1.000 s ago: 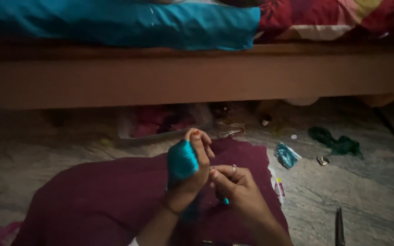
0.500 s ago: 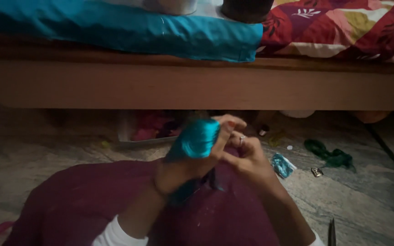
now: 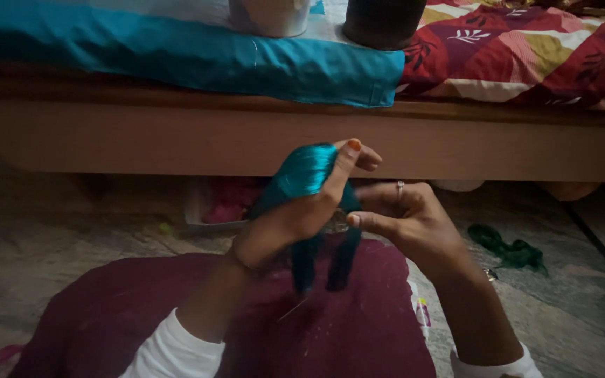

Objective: Handling and organizing teal ribbon over a maroon fabric.

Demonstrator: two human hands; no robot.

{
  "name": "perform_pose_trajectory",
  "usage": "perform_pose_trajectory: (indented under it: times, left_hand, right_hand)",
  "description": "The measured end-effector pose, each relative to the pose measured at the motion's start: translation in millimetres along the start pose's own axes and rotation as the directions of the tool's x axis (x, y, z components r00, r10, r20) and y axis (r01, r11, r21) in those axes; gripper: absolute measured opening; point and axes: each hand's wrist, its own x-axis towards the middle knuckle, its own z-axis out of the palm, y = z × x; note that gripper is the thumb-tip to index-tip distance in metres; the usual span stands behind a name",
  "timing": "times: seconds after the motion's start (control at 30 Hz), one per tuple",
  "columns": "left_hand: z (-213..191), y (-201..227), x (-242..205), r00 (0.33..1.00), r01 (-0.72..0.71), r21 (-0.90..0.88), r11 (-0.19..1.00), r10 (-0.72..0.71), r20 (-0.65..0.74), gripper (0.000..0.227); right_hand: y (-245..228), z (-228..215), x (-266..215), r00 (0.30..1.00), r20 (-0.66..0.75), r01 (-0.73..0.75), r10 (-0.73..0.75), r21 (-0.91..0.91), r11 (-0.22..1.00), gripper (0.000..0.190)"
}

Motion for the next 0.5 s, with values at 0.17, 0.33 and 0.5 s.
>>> perform_pose_trajectory:
  times: [0.17, 0.33, 0.5]
  left_hand:
    - [-1.5, 0.2, -2.4, 0.999, -0.031, 0.242, 0.97, 0.035, -0.014, 0.055]
    - [-2.6, 0.0, -5.0, 1.0, -0.027, -0.018, 0.999, 0.027, -0.011, 0.049]
    - [-6.7, -10.9, -5.0, 0.997, 0.075, -0.016, 0.997, -0.075, -0.023, 0.05]
  right_hand:
    - [13.8, -10.4, -2.4, 0.997, 0.017, 0.074, -0.072, -0.108, 0.991, 0.018]
    - [13.1, -3.8, -5.8, 1.0, 0.015, -0.005, 0.004, 0.032, 0.999, 0.016]
    - [9.8, 2.3, -4.2, 0.985, -0.045, -0.157, 0.166, 0.155, 0.975, 0.021]
